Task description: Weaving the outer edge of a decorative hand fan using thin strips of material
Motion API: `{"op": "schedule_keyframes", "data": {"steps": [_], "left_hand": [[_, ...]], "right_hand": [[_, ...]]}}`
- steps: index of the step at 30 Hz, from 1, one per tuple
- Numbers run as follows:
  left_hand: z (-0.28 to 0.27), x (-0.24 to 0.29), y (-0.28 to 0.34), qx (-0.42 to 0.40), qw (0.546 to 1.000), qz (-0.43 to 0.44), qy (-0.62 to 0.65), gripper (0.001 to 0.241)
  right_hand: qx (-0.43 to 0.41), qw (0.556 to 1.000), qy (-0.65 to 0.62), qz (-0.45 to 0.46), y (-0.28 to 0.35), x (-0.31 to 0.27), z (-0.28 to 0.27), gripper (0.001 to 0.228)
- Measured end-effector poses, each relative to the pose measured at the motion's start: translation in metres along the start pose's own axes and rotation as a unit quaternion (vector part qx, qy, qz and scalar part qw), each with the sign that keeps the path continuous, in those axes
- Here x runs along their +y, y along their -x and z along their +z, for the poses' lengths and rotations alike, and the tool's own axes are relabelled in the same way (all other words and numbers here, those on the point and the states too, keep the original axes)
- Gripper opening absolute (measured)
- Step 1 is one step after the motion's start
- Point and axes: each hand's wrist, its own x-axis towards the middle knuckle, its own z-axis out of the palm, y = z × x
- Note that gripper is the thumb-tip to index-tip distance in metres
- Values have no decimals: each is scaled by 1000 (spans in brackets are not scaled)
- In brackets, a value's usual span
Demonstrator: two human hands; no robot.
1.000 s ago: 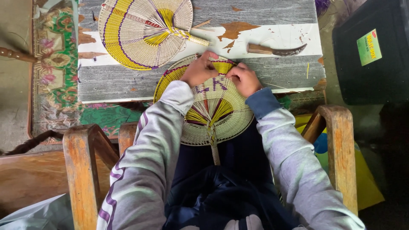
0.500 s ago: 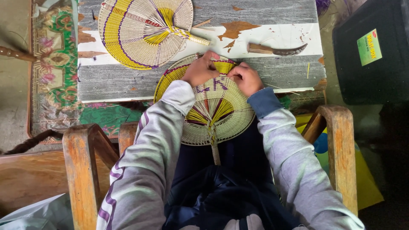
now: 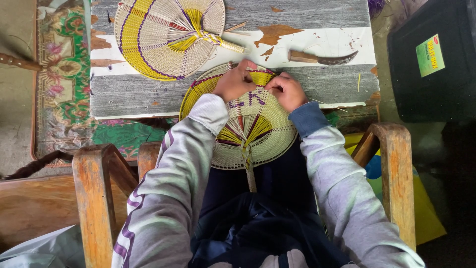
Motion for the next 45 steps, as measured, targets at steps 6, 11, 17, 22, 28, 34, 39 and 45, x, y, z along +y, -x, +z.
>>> {"op": "schedule_keyframes", "data": {"steps": [6,11,17,22,28,34,39,45], "left_hand": [[3,7,1,0,1000,-2,-25,54],[5,13,1,12,996,-42,-78,58],[3,41,14,15,988,-109,-106,55],[10,37,14,17,987,-109,-119,53],[15,11,0,12,999,-46,-9,43],[22,-7,-18,36,998,-26,-48,45],[19,35,8,39,984,-77,-158,45],[17,47,14,39,979,-94,-177,45]], "right_hand": [[11,999,26,17,-1,0,8,10],[25,996,86,24,13,-16,0,11],[149,979,139,-19,25,11,-4,16],[192,972,85,-108,18,29,13,17],[197,968,60,-141,15,36,13,17],[182,973,55,-134,18,23,7,17],[162,976,115,-86,27,12,10,18],[119,984,133,-17,30,5,11,17]]}}
